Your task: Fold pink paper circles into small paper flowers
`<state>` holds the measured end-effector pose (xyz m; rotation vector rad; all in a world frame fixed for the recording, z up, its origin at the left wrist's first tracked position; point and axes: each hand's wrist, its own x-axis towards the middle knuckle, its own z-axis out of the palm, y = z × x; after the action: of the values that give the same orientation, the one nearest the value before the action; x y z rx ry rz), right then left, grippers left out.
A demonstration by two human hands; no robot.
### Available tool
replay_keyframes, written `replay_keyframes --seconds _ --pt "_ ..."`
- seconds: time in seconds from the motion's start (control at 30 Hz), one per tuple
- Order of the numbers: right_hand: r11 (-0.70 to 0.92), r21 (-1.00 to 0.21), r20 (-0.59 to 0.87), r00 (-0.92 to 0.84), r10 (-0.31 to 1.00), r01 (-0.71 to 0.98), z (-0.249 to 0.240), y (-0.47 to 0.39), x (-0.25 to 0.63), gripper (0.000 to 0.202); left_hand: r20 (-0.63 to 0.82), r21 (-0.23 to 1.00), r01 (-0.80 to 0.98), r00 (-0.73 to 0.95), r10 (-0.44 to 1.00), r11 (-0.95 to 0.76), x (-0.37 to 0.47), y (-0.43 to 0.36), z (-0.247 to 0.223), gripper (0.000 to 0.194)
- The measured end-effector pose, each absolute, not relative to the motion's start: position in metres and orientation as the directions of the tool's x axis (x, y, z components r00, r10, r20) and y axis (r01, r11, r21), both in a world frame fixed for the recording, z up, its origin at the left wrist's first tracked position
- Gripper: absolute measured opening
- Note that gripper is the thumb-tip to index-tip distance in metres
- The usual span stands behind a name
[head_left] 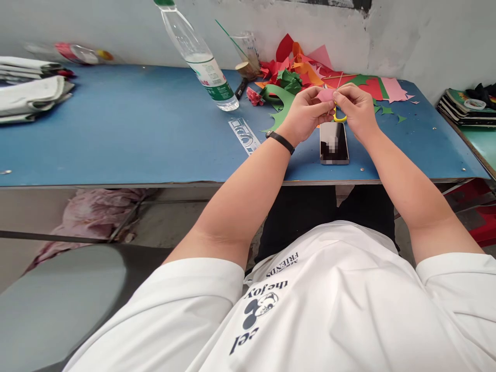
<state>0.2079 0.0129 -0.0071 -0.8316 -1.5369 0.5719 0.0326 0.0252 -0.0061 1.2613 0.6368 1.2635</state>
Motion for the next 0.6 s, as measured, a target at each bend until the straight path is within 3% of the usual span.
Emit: replay_keyframes --seconds 0.4,0.6 --pt "0.502 -0.85 0.502 -0.045 0.864 0.162 -0.0032 0.0086 0.2125 0.072 0.299 0.894 -0.422 0.312 0.902 -0.15 0.0296 0.0306 -0.0126 0.039" --pt "0.478 -0.869 0.479 -0.025 0.878 0.127 -0.0008 0.0074 0.2122 0.065 0.286 0.905 -0.398 0.313 0.906 -0.148 0.0291 0.0292 -0.0108 0.04"
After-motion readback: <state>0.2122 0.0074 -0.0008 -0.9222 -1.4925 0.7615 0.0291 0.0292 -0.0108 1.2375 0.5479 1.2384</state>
